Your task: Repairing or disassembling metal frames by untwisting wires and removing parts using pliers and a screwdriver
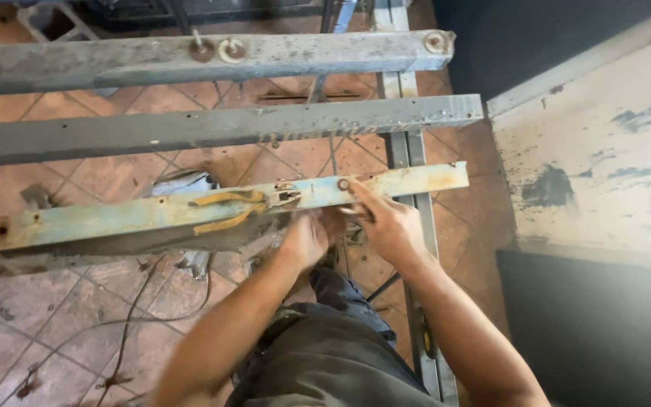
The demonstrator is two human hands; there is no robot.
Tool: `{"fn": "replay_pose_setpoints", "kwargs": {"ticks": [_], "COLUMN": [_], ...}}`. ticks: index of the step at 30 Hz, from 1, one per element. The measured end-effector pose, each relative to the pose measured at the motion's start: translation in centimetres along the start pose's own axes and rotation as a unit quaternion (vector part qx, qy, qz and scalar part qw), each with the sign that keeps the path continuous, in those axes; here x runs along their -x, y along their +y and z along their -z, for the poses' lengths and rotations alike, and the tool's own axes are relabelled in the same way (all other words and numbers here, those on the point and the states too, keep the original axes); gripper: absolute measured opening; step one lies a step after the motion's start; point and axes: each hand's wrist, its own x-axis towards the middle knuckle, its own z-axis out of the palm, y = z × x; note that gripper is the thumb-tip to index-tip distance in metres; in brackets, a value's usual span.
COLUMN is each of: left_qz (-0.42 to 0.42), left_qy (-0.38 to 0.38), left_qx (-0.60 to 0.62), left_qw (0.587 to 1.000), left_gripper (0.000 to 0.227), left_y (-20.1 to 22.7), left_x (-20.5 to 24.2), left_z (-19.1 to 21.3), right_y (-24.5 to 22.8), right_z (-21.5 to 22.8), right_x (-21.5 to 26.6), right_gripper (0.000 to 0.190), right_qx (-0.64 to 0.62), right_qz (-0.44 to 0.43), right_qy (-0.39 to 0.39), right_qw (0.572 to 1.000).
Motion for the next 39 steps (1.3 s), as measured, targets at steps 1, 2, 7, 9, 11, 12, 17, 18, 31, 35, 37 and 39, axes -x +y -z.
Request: {"fn": "replay_pose_setpoints", "kwargs": {"ticks": [1, 2, 7, 9, 11, 12, 17, 18, 31, 35, 37, 39], "left_qz": [0.046, 0.091, 0.104, 0.098, 0.094, 0.092, 0.16, 0.154, 0.194, 0.186, 0.198, 0.203], "left_qy": [0.016, 0.032, 0.017, 0.018, 0.018, 0.018, 0.086, 0.081, 0.097, 0.022, 0.038, 0.057], "left_qx": [0.324, 0.613, 0.691, 0.672, 0.688, 0.688, 0.626, 0.623, 0.504, 0.505, 0.499, 0.493], "left_qw": [0.945, 0.785, 0.715, 0.734, 0.719, 0.72, 0.759, 0.763, 0.836, 0.842, 0.843, 0.844], "left_gripper": [0.044, 0.05, 0.056, 0.06, 0.06, 0.06, 0.026, 0.026, 0.024, 0.052, 0.055, 0.057], "left_y": [-2.1, -4.2, -4.8, -2.2, 0.1, -0.1, 0.8, -1.9, 1.8, 4.7, 6.0, 3.8], "left_x": [-2.1, -4.1, -3.4, -1.8, -0.3, -1.2, -2.8, -3.9, -1.1, 2.6, 3.4, 3.3], "left_z": [0.3, 0.5, -0.8, -1.6, -1.7, -1.4, -2.4, -1.7, -2.9, -4.4, -4.8, -5.0], "right_y": [-0.2, -0.4, -0.9, -0.7, -0.1, 0.4, 1.3, 1.3, 0.6, -2.3, -4.7, -5.5], "right_z": [-0.5, -0.8, -0.9, -1.0, -1.9, -2.2, -2.7, -2.9, -0.5, 2.6, 3.5, 2.7], "right_x": [-0.3, -0.4, -1.1, -0.8, -0.4, -0.4, -0.2, -0.4, -0.8, 0.3, 1.1, 2.3], "right_gripper": [0.047, 0.047, 0.056, 0.061, 0.046, 0.046, 0.054, 0.054, 0.019, 0.026, 0.025, 0.024], "right_qx": [0.035, 0.072, 0.115, 0.115, 0.101, 0.1, 0.123, 0.125, -0.204, -0.161, -0.097, -0.033], "right_qz": [0.03, 0.059, 0.087, 0.084, 0.083, 0.085, 0.054, 0.058, -0.249, -0.232, -0.184, -0.127], "right_qy": [0.007, 0.012, -0.03, -0.054, -0.023, -0.022, -0.038, -0.03, -0.1, -0.14, -0.17, -0.2], "right_qw": [0.999, 0.996, 0.989, 0.988, 0.991, 0.991, 0.99, 0.99, 0.942, 0.949, 0.963, 0.971]}}
